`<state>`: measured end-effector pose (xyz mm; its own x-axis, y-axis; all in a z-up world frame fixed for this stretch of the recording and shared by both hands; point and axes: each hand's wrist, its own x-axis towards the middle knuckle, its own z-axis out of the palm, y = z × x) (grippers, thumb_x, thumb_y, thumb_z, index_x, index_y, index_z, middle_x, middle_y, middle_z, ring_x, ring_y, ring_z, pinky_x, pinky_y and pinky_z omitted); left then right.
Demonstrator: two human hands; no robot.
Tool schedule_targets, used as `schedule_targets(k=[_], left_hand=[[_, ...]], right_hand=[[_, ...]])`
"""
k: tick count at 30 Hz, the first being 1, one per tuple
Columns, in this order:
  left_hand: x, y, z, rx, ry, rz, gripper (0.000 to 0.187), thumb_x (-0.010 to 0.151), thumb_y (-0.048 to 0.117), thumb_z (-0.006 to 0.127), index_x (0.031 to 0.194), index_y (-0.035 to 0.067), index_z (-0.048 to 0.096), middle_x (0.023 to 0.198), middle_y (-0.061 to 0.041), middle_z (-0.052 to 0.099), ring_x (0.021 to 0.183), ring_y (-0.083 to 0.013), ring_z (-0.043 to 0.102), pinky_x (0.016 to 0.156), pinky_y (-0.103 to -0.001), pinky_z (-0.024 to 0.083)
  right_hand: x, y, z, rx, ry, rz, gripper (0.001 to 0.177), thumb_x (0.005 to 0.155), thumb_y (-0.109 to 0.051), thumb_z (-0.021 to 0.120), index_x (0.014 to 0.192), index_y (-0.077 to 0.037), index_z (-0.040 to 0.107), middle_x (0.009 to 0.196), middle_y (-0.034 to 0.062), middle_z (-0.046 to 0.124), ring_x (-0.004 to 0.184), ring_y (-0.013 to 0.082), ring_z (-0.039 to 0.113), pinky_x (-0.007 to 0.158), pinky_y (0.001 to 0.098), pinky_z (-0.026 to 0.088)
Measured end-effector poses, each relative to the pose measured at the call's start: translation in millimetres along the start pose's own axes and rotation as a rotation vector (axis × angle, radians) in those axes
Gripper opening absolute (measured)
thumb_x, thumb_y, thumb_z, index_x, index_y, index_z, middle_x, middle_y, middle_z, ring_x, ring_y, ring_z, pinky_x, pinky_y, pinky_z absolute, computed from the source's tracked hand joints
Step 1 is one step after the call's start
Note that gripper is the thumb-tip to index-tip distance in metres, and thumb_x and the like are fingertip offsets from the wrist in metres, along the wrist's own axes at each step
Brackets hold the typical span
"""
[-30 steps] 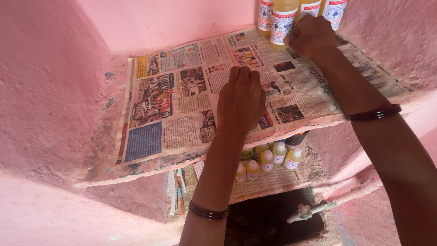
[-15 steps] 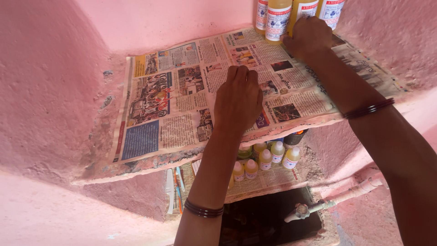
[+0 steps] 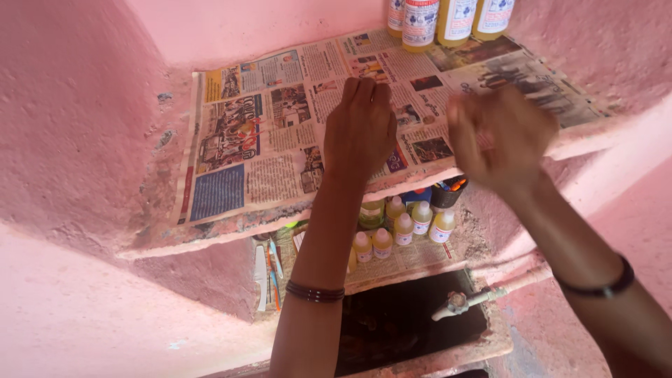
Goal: The person lines a bathroom shelf with a piece of newspaper and then arranges bottles of liquid on top of it.
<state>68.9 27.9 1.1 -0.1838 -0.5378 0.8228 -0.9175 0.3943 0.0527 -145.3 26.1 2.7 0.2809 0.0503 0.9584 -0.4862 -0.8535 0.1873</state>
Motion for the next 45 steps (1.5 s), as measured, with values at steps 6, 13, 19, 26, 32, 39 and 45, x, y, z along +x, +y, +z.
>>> schedule_targets(k=[6,13,19,26,32,39,45], left_hand=[[-1.6,8.8,-6.8,0.024,0.168,0.17,0.029,0.082,0.009,0.072,0.107,0.0,0.061,0.113,-0.013,0.061,0.121,-0.0295,0.055,0.09,-0.036,0.058],[-15.3,21.8,-24.9,-0.034,0.278,0.203,0.034,0.087,0.004,0.071,0.119,0.006,0.063,0.119,-0.008,0.062,0.122,-0.0264,0.057,0.101,-0.037,0.056],[-59.1,54.8,-42.4,-0.004,0.369,0.417,0.022,0.094,0.008,0.07,0.115,0.009,0.067,0.116,-0.004,0.065,0.115,-0.0224,0.063,0.094,-0.036,0.057],[-157.1,57.6,-9.0,-0.076,0.143,0.38,0.014,0.092,0.008,0.072,0.105,0.009,0.069,0.106,-0.003,0.068,0.099,-0.0185,0.067,0.077,-0.032,0.057],[-260.8,-10.7,73.9,-0.005,-0.296,-0.099,0.014,0.09,0.012,0.068,0.103,0.008,0.067,0.103,-0.007,0.068,0.1,-0.0236,0.069,0.083,-0.037,0.06],[-357.2,-46.2,131.6,0.158,-0.492,-0.332,0.046,0.088,0.023,0.072,0.131,0.011,0.06,0.114,-0.01,0.062,0.107,-0.0307,0.061,0.077,-0.042,0.057],[-359.6,-47.5,148.6,0.177,-0.619,-0.357,0.034,0.092,0.018,0.07,0.122,0.008,0.06,0.111,-0.011,0.06,0.106,-0.029,0.062,0.077,-0.041,0.058]], right_hand=[[-116.3,-58.4,5.8,0.038,-0.238,-0.14,0.013,0.094,-0.008,0.063,0.102,-0.005,0.072,0.075,0.0055,0.065,0.053,0.0129,0.054,0.045,0.0294,0.044],[-239.4,-89.1,55.0,0.27,-0.676,0.57,0.014,0.089,-0.012,0.066,0.102,-0.011,0.071,0.088,0.0109,0.074,0.078,0.0321,0.073,0.067,0.0431,0.058],[-287.6,-91.5,105.4,0.225,-1.029,0.822,0.061,0.082,-0.012,0.069,0.14,-0.01,0.05,0.106,0.0176,0.07,0.097,0.0389,0.069,0.076,0.0539,0.054],[-366.8,-81.2,145.7,0.179,-0.927,0.847,0.04,0.091,-0.029,0.069,0.126,-0.011,0.06,0.118,0.0192,0.07,0.108,0.0366,0.069,0.085,0.0498,0.056],[-359.0,-103.7,128.3,0.03,-1.085,0.777,0.043,0.097,-0.024,0.061,0.135,-0.01,0.047,0.11,0.0197,0.063,0.095,0.04,0.069,0.076,0.0537,0.055],[-342.9,-101.8,98.7,0.052,-0.995,0.892,0.031,0.098,-0.024,0.06,0.124,-0.009,0.053,0.109,0.0181,0.067,0.092,0.0415,0.069,0.075,0.0542,0.054],[-268.9,-111.8,40.8,0.075,-0.862,0.798,0.028,0.093,-0.027,0.063,0.113,-0.009,0.059,0.103,0.0152,0.072,0.086,0.0399,0.071,0.069,0.0523,0.055]])
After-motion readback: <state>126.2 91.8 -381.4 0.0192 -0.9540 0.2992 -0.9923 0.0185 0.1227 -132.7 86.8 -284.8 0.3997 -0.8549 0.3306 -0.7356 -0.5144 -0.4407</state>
